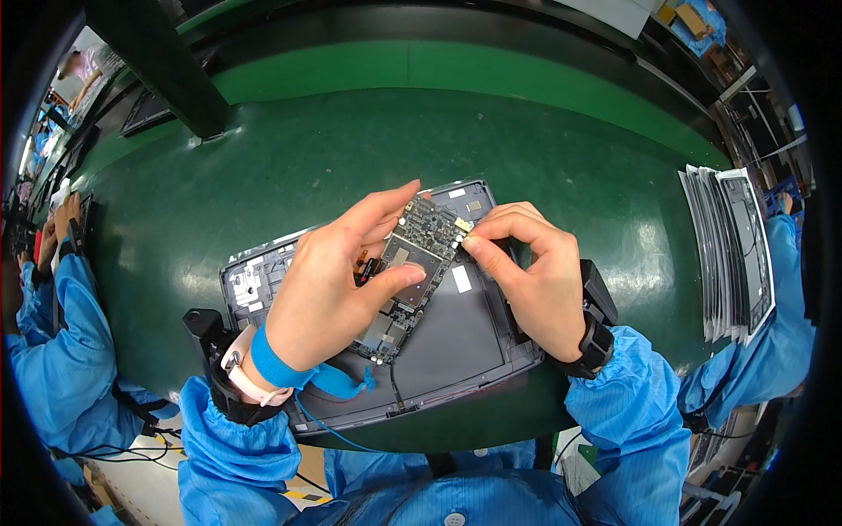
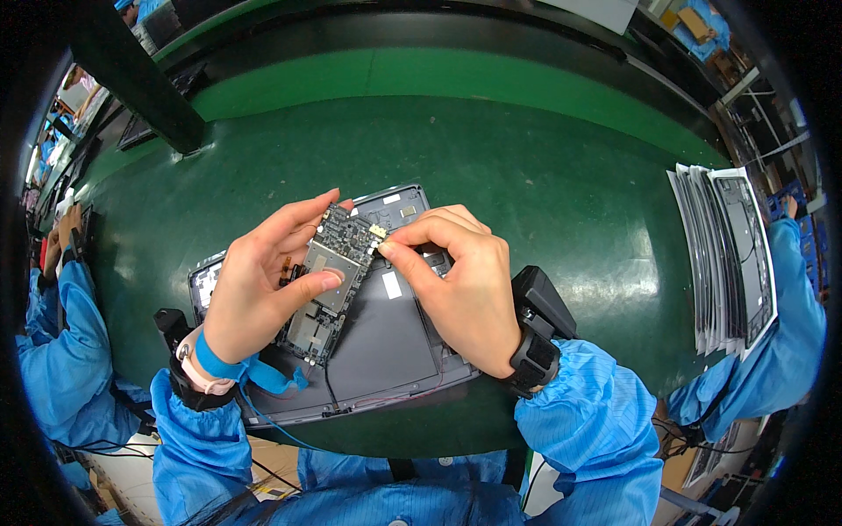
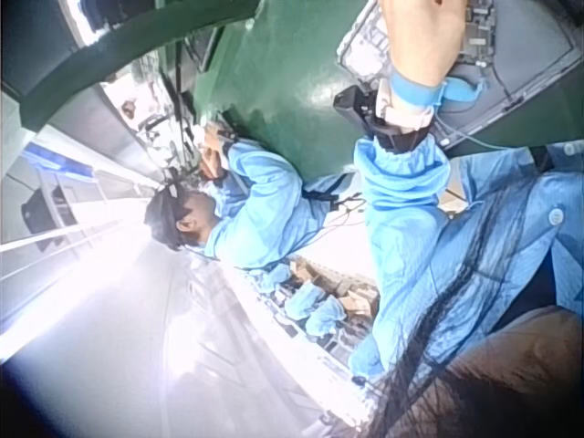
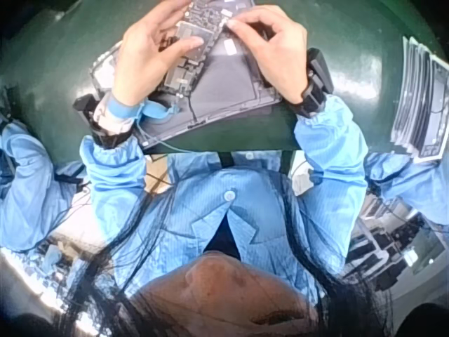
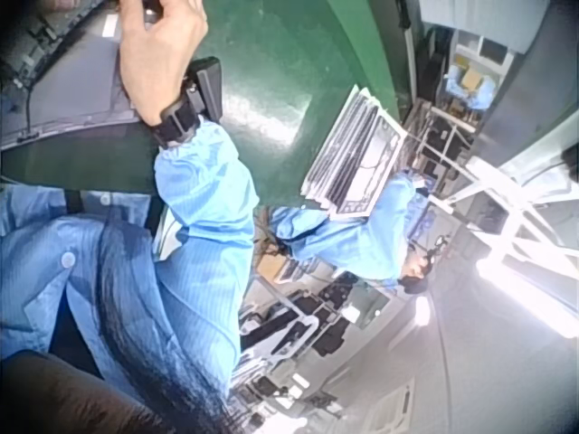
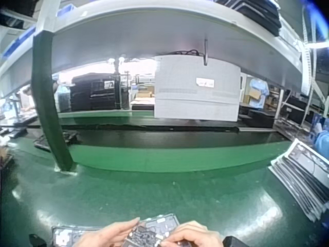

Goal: Installing and connecting a motherboard and internal cables into a laptop chassis on an assembly line.

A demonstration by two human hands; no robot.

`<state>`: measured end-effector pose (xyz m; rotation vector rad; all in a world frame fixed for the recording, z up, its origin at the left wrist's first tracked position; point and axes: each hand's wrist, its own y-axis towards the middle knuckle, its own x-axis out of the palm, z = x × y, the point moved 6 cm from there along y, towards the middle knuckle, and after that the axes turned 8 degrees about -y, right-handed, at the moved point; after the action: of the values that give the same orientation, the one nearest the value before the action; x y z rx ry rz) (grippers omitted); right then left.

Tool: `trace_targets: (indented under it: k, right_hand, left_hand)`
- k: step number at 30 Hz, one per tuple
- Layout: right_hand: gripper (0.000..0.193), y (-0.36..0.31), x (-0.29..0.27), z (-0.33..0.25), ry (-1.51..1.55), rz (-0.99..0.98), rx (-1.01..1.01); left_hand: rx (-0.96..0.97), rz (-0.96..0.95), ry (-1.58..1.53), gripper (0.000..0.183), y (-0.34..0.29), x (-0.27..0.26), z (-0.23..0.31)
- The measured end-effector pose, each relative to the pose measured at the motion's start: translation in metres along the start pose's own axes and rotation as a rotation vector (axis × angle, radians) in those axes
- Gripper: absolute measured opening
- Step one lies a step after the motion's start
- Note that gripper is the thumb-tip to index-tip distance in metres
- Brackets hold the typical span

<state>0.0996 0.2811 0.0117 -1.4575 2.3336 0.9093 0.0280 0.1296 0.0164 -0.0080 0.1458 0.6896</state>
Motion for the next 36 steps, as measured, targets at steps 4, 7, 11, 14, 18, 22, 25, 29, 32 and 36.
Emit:
trace_targets:
  k: [4,7,11,14,18,22,25,29,32,36]
  right_hand:
    - [0.007,0.0,0.0,0.001,-0.008,-0.003,-0.015]
    - [0.007,0.0,0.0,0.001,-0.006,-0.016,-0.013]
    - [0.007,0.001,-0.001,-0.001,0.021,-0.015,0.01]
    - [0.009,0.004,-0.006,-0.007,-0.018,-0.023,-0.011]
    - [0.023,0.009,-0.029,-0.047,-0.279,-0.005,-0.267]
    - [0.026,-0.023,-0.01,-0.076,-0.2,-0.652,-0.327]
    - [0.012,-0.043,0.008,-0.072,-0.237,-0.815,-0.361]
    - [0.006,-0.037,0.01,-0.066,-0.079,-0.714,-0.3]
    - [0.008,-0.021,0.003,-0.068,-0.002,-0.522,-0.276]
    - [0.016,-0.011,-0.011,-0.066,-0.112,-0.217,-0.303]
  left_hand:
    - [-0.004,-0.004,-0.008,0.066,0.0,0.0,0.001]
    - [-0.02,-0.017,-0.031,0.066,0.001,0.0,0.0]
    - [0.013,-0.019,-0.058,0.066,0.003,0.001,0.002]
    - [-0.012,-0.009,-0.133,0.065,0.004,0.001,0.002]
    - [0.01,0.034,-0.113,0.062,0.002,-0.008,0.002]
    - [0.031,0.019,-0.052,0.062,0.005,-0.008,-0.003]
    - [0.041,0.028,-0.058,0.063,0.005,-0.008,-0.001]
    - [0.011,0.059,-0.116,0.055,0.005,-0.006,0.004]
    - [0.042,0.128,-0.223,0.039,0.002,-0.007,0.005]
    - [-0.037,-0.103,-0.297,0.015,0.001,-0.005,0.003]
